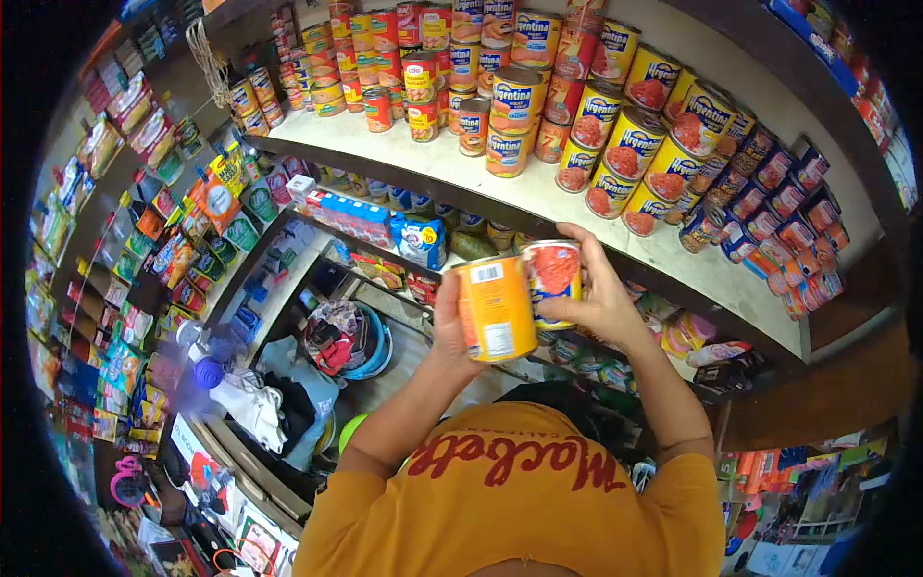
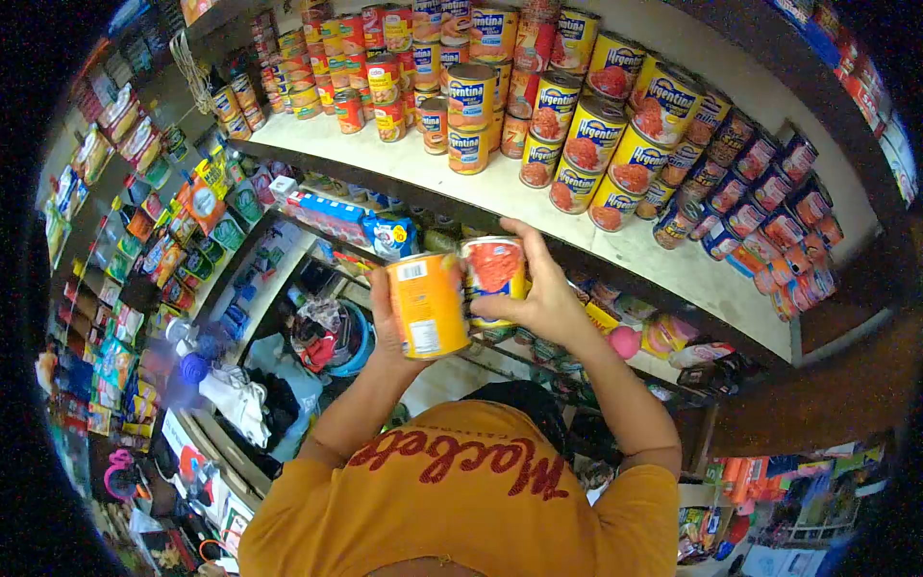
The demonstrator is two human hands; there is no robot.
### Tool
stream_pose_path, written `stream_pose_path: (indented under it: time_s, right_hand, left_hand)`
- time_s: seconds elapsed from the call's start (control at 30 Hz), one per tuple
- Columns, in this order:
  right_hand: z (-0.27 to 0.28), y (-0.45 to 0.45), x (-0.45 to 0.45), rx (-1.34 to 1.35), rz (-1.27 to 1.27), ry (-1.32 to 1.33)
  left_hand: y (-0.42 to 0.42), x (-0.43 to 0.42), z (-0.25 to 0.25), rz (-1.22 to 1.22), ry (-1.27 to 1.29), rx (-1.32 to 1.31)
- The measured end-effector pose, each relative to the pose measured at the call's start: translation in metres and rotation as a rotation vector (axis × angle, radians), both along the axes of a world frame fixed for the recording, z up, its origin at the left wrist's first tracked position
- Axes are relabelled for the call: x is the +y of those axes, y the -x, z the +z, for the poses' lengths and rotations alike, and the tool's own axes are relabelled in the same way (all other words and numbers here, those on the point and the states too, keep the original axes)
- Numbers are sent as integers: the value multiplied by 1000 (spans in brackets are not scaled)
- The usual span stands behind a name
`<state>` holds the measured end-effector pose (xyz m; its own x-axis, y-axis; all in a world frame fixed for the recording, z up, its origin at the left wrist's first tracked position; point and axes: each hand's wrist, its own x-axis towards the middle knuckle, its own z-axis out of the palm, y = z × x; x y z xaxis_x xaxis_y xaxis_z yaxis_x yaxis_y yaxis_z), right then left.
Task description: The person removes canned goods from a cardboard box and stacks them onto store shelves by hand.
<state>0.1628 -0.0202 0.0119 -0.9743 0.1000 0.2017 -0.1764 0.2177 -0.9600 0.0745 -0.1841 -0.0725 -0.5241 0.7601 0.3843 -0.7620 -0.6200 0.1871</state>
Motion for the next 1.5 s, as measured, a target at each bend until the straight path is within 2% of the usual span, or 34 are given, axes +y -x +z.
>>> stream_pose_path:
  time_s: [0.1,0.13,0.2,0.3,0.4,0.5,0.53,0.63,0.67,0.7,0.77,0.9,0.93,1.03,1.1,1.23,1.4,1.5]
  right_hand:
    - [-9,6,11,3,-50,267]
    - [-10,5,14,-1,-78,372]
    - [-14,5,24,18,-165,527]
    - [-8,-1,37,77,-116,659]
    - [-10,-6,51,76,-28,803]
    - [-21,-14,64,70,30,1017]
    - [-22,-16,66,74,47,1090]
    - [-20,-23,65,59,36,1244]
    - [-23,-24,71,40,113,1275]
    - [-22,-27,73,52,143,1264]
    - [-20,-31,73,74,210,1242]
    - [-21,-41,78,130,149,1166]
    - [-21,-43,80,129,104,1152]
    - [-22,-48,84,111,45,1230]
    - [-17,-48,83,117,92,1306]
    - [-19,-51,91,154,118,1326]
    - [-12,-58,89,199,36,1228]
    - [-10,-60,92,214,58,1171]
  left_hand:
    - [-6,3,37,-84,97,-130]
    - [-8,3,51,-52,195,-90]
    - [0,5,47,-130,160,-79]
    - [4,8,49,-166,187,-64]
    - [-5,11,64,38,245,172]
    - [-14,17,74,475,459,568]
    - [-9,26,65,789,549,758]
    - [0,22,73,1250,757,1374]
    - [3,26,72,1287,742,1351]
    - [4,28,72,1265,803,1332]
    - [10,37,68,1255,742,1237]
    - [23,47,68,1329,638,1340]
    - [29,51,72,1362,591,1394]
    - [43,60,93,1242,626,1557]
    - [59,79,98,1161,600,1599]
    - [70,105,124,1203,656,1761]
    - [90,134,122,1081,782,1960]
    - [101,138,112,957,700,2027]
